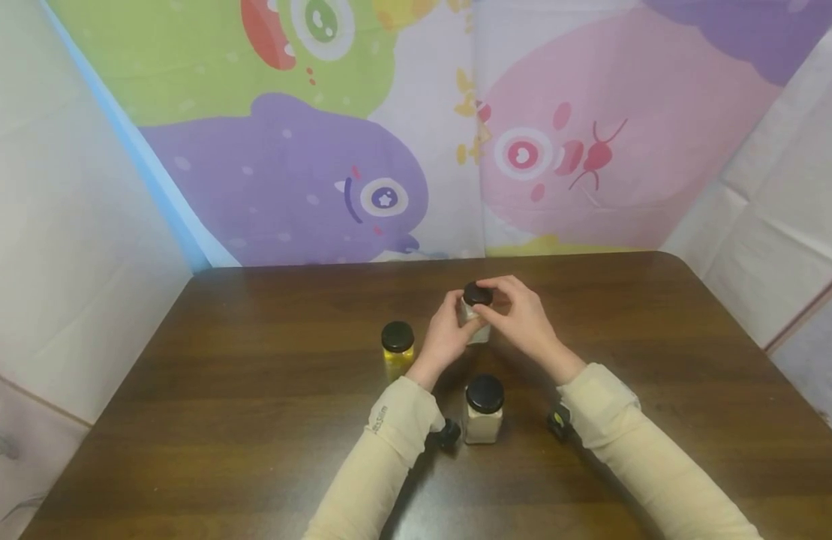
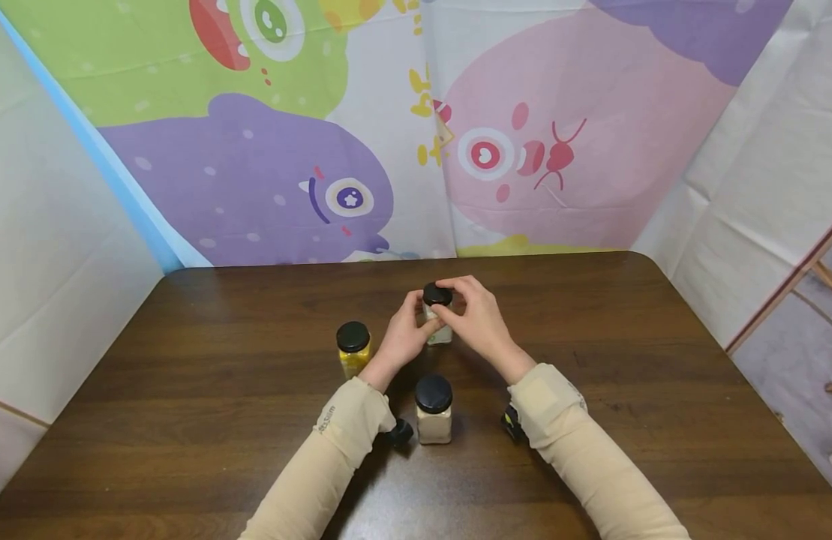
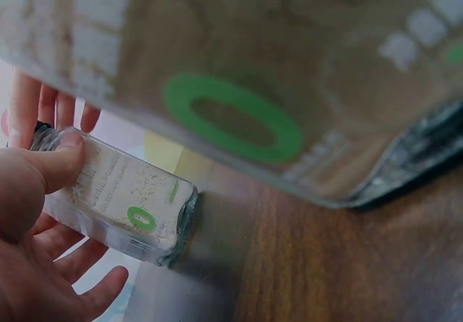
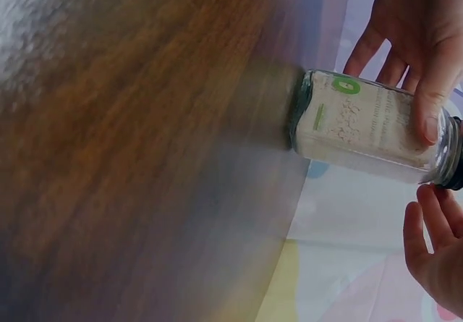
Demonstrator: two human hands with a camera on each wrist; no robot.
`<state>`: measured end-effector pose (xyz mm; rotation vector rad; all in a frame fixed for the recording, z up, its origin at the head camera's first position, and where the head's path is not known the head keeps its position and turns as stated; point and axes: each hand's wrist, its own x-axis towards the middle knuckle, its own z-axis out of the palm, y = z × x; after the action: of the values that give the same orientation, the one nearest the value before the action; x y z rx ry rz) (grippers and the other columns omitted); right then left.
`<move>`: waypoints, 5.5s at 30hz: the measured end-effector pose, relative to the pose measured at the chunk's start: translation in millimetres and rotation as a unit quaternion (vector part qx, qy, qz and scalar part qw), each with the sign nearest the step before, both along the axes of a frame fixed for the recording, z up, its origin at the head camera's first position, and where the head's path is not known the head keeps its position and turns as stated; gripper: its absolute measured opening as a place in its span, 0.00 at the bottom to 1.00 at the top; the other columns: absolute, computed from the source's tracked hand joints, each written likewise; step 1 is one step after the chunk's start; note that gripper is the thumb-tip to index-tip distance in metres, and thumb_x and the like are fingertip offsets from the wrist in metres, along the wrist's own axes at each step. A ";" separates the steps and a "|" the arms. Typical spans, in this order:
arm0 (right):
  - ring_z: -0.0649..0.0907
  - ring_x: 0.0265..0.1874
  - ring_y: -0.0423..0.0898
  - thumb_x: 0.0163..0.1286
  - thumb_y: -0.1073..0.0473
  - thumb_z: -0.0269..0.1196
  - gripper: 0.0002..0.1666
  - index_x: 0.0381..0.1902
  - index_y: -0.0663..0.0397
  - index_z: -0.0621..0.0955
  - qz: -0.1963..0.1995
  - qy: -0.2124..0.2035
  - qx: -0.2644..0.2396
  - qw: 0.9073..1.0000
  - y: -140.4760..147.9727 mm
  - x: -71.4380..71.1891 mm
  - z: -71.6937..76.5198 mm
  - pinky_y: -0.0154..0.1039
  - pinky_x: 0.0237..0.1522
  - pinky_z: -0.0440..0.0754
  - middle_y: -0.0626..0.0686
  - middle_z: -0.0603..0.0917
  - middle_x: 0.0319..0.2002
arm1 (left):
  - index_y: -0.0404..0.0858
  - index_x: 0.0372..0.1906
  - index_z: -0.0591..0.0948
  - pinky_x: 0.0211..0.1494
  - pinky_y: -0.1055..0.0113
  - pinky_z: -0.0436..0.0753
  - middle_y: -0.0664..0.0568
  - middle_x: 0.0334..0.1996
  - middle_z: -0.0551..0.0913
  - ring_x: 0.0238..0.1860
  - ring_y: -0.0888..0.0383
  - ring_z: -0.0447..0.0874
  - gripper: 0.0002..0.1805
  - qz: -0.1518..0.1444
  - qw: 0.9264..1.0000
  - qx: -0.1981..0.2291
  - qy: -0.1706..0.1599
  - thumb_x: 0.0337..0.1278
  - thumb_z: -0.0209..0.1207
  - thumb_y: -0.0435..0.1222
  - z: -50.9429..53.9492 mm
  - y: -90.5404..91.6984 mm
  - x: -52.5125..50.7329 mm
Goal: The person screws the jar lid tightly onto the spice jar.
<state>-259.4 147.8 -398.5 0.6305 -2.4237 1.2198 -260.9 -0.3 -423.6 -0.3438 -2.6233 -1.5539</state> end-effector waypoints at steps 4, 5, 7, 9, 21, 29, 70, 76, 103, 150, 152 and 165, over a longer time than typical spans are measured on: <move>0.79 0.46 0.51 0.58 0.58 0.65 0.20 0.49 0.57 0.78 -0.006 0.006 0.005 1.000 3.9 2.3 0.2 0.46 0.47 0.78 0.55 0.77 0.45 | 0.34 0.57 0.66 0.53 0.56 0.73 0.39 0.52 0.74 0.52 0.47 0.74 0.30 -0.001 1.000 0.001 0.005 0.52 0.62 0.43 -0.4 1.1 0.4; 0.78 0.46 0.52 0.58 0.59 0.65 0.19 0.48 0.57 0.78 -0.006 0.009 0.007 1.000 5.0 2.8 0.3 0.47 0.47 0.78 0.55 0.77 0.45 | 0.34 0.57 0.66 0.53 0.56 0.73 0.39 0.52 0.74 0.51 0.47 0.74 0.30 0.000 1.000 0.002 0.007 0.52 0.62 0.42 -0.6 1.1 0.5; 0.78 0.46 0.53 0.58 0.59 0.64 0.18 0.48 0.56 0.79 -0.011 0.014 0.017 1.000 6.9 3.9 0.7 0.48 0.47 0.77 0.55 0.78 0.44 | 0.34 0.56 0.66 0.53 0.56 0.74 0.39 0.52 0.75 0.51 0.47 0.74 0.29 -0.001 1.000 0.005 0.011 0.51 0.62 0.41 -0.5 1.2 0.8; 0.77 0.46 0.53 0.58 0.58 0.64 0.18 0.47 0.55 0.79 -0.016 0.022 0.029 0.999 8.5 5.0 1.1 0.49 0.47 0.76 0.54 0.77 0.44 | 0.34 0.56 0.66 0.53 0.55 0.74 0.40 0.52 0.75 0.51 0.47 0.75 0.29 -0.002 1.000 0.007 0.012 0.51 0.62 0.41 -0.9 1.7 1.1; 0.74 0.54 0.53 0.60 0.61 0.62 0.17 0.48 0.56 0.77 0.026 0.033 0.058 0.997 0.2 2.5 7.9 0.51 0.53 0.71 0.58 0.75 0.55 | 0.35 0.57 0.66 0.52 0.57 0.73 0.40 0.50 0.75 0.49 0.46 0.74 0.29 -0.004 1.000 0.002 0.002 0.52 0.62 0.43 0.1 0.3 1.5; 0.76 0.50 0.50 0.58 0.60 0.64 0.17 0.46 0.56 0.79 0.015 0.031 0.046 0.998 -1.8 1.1 8.3 0.47 0.51 0.74 0.54 0.77 0.49 | 0.35 0.56 0.66 0.54 0.56 0.73 0.40 0.52 0.74 0.50 0.49 0.74 0.29 -0.003 1.000 0.001 0.006 0.53 0.61 0.43 -0.5 0.5 0.8; 0.80 0.44 0.51 0.62 0.60 0.61 0.15 0.47 0.57 0.80 0.006 0.038 0.052 0.998 -0.3 5.1 6.6 0.47 0.43 0.78 0.56 0.77 0.51 | 0.36 0.56 0.65 0.52 0.55 0.74 0.40 0.52 0.74 0.49 0.48 0.75 0.29 -0.008 1.000 0.000 0.030 0.52 0.62 0.41 -6.9 0.2 2.3; 0.80 0.39 0.49 0.57 0.57 0.65 0.16 0.44 0.57 0.82 -0.020 0.031 0.029 0.999 -3.0 4.7 6.1 0.45 0.42 0.79 0.54 0.77 0.44 | 0.36 0.56 0.65 0.52 0.55 0.74 0.40 0.52 0.74 0.50 0.48 0.75 0.28 -0.008 0.999 -0.004 0.031 0.53 0.61 0.42 -7.1 0.8 1.6; 0.70 0.59 0.54 0.51 0.70 0.54 0.31 0.57 0.58 0.71 0.041 0.012 0.051 0.998 -0.8 3.5 13.2 0.50 0.55 0.70 0.58 0.68 0.60 | 0.35 0.57 0.64 0.53 0.55 0.73 0.39 0.52 0.74 0.51 0.47 0.74 0.30 -0.010 0.999 -0.004 0.031 0.52 0.62 0.41 -4.6 0.7 4.9; 0.76 0.49 0.51 0.57 0.69 0.54 0.31 0.61 0.57 0.67 0.063 -0.036 0.046 0.996 -1.7 2.1 8.7 0.47 0.41 0.75 0.59 0.72 0.58 | 0.35 0.57 0.64 0.53 0.56 0.74 0.40 0.51 0.75 0.50 0.48 0.75 0.27 -0.005 0.999 -0.017 0.030 0.54 0.60 0.37 -5.1 2.1 6.3; 0.76 0.50 0.52 0.58 0.69 0.55 0.30 0.61 0.57 0.67 0.061 -0.036 0.044 0.997 -0.9 1.5 7.5 0.47 0.42 0.76 0.59 0.73 0.57 | 0.35 0.57 0.64 0.53 0.56 0.73 0.40 0.51 0.75 0.50 0.47 0.75 0.27 -0.005 0.999 -0.019 0.030 0.54 0.60 0.37 -5.3 2.2 6.0; 0.76 0.52 0.56 0.62 0.65 0.59 0.26 0.58 0.61 0.69 0.048 -0.027 0.030 0.998 6.2 8.0 4.0 0.49 0.53 0.73 0.59 0.73 0.56 | 0.36 0.57 0.64 0.53 0.56 0.74 0.41 0.52 0.75 0.50 0.49 0.75 0.30 0.000 0.999 -0.019 0.028 0.51 0.62 0.43 -8.3 2.3 5.5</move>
<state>-251.4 154.0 -394.6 0.7488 -2.5101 1.2192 -255.4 2.1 -431.9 -0.3827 -2.6131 -1.4736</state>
